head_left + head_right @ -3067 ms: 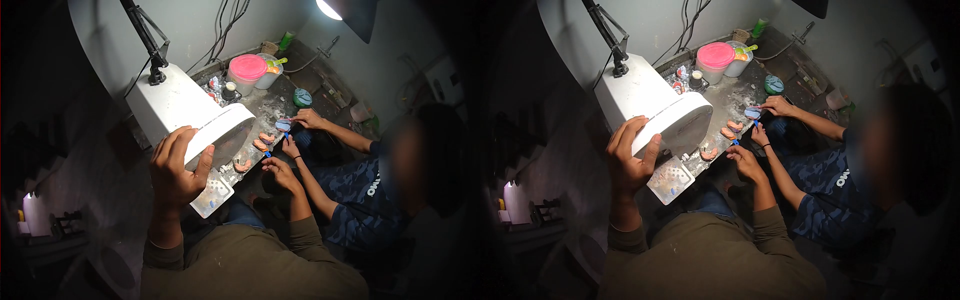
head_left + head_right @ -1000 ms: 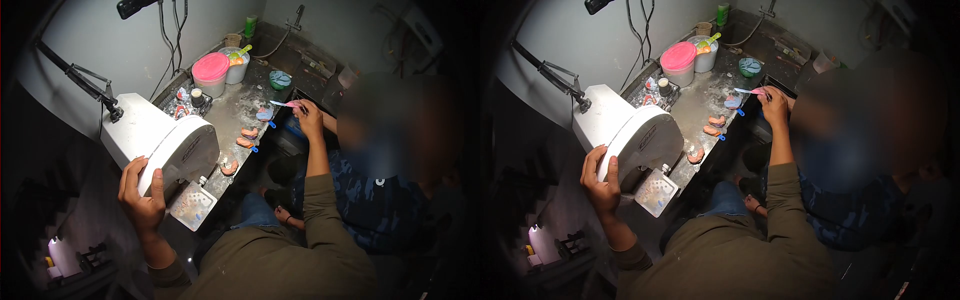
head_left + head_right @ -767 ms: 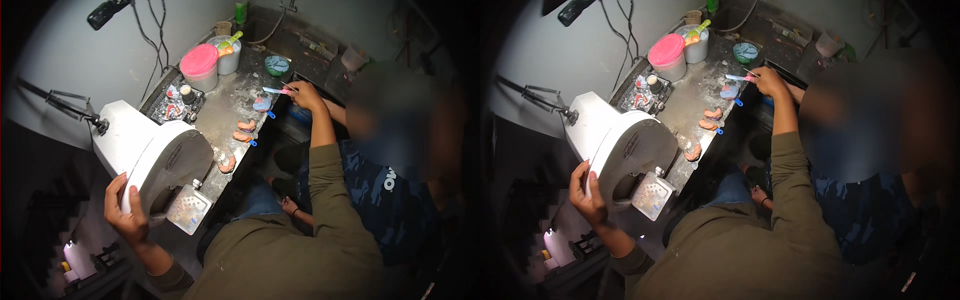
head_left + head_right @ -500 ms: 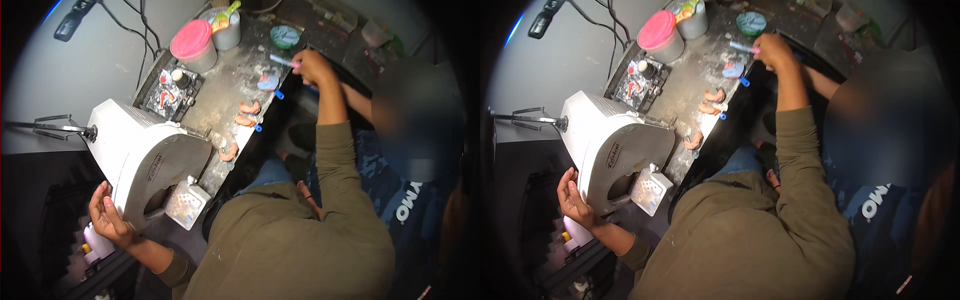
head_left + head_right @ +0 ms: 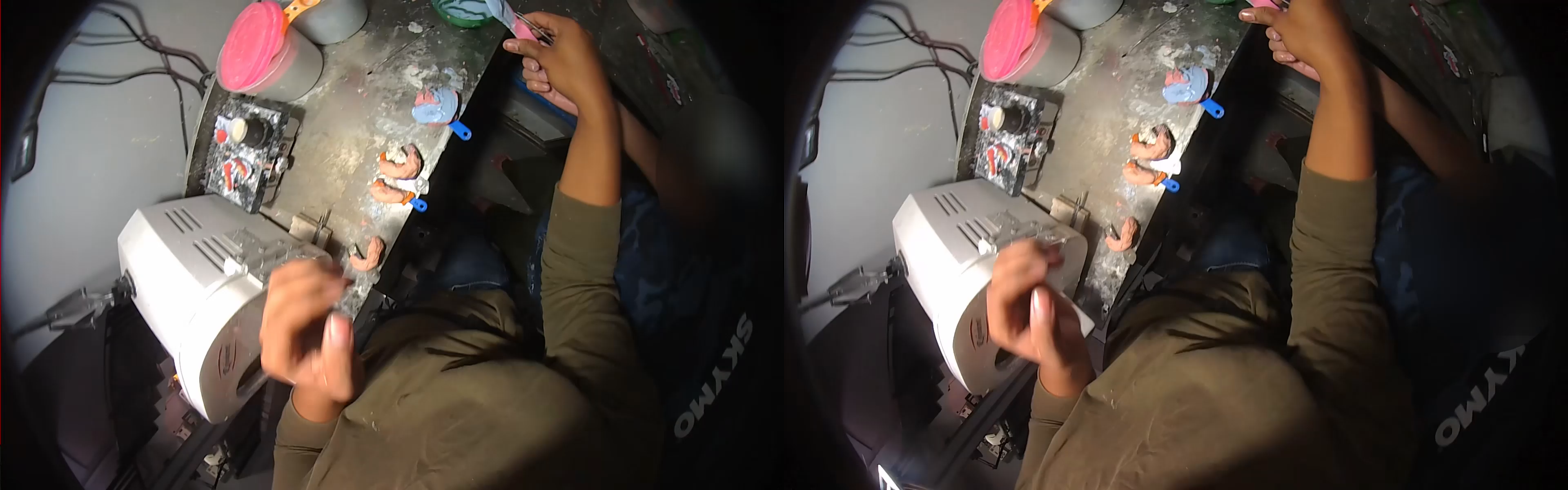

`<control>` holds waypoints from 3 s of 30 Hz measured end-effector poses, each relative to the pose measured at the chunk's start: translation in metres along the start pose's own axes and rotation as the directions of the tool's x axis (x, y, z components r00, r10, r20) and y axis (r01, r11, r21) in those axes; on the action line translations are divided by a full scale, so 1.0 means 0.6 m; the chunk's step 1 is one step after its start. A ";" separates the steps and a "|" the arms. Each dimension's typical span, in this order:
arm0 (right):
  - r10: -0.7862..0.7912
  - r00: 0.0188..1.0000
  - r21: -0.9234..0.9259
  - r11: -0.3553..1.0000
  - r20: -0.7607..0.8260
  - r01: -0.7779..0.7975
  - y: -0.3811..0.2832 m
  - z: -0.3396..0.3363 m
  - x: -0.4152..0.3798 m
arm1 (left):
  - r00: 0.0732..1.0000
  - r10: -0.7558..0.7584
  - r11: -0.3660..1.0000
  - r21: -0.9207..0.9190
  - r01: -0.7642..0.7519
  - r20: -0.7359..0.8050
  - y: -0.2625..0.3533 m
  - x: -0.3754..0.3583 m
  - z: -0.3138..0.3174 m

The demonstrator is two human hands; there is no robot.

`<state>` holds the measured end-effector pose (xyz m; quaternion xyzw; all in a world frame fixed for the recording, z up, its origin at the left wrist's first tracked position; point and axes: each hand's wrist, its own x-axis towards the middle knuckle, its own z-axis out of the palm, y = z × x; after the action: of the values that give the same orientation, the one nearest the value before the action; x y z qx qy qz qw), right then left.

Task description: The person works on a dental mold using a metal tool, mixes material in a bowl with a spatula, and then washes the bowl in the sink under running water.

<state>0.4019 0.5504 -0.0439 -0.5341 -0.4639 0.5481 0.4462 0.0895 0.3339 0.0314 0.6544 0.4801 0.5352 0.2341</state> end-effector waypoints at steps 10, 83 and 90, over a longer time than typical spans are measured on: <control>0.154 0.975 0.111 0.984 -0.163 -0.137 0.009 -0.068 0.087 | 0.698 -0.704 0.613 -0.383 0.691 0.132 -0.341 0.329 0.349; 0.392 0.774 0.262 0.782 0.497 -0.565 0.046 0.263 -0.280 | 0.754 -0.638 0.360 -0.926 0.116 -0.154 -0.224 0.039 0.133; 0.418 0.894 0.188 0.876 0.161 -0.444 0.082 0.156 -0.230 | 0.707 -0.672 0.370 -0.927 0.066 -0.218 -0.218 0.042 0.083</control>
<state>0.3128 0.4029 -0.0685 -0.5388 -0.2946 0.7115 0.3416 0.0853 0.4223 -0.0797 0.1118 0.3255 0.7962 0.4976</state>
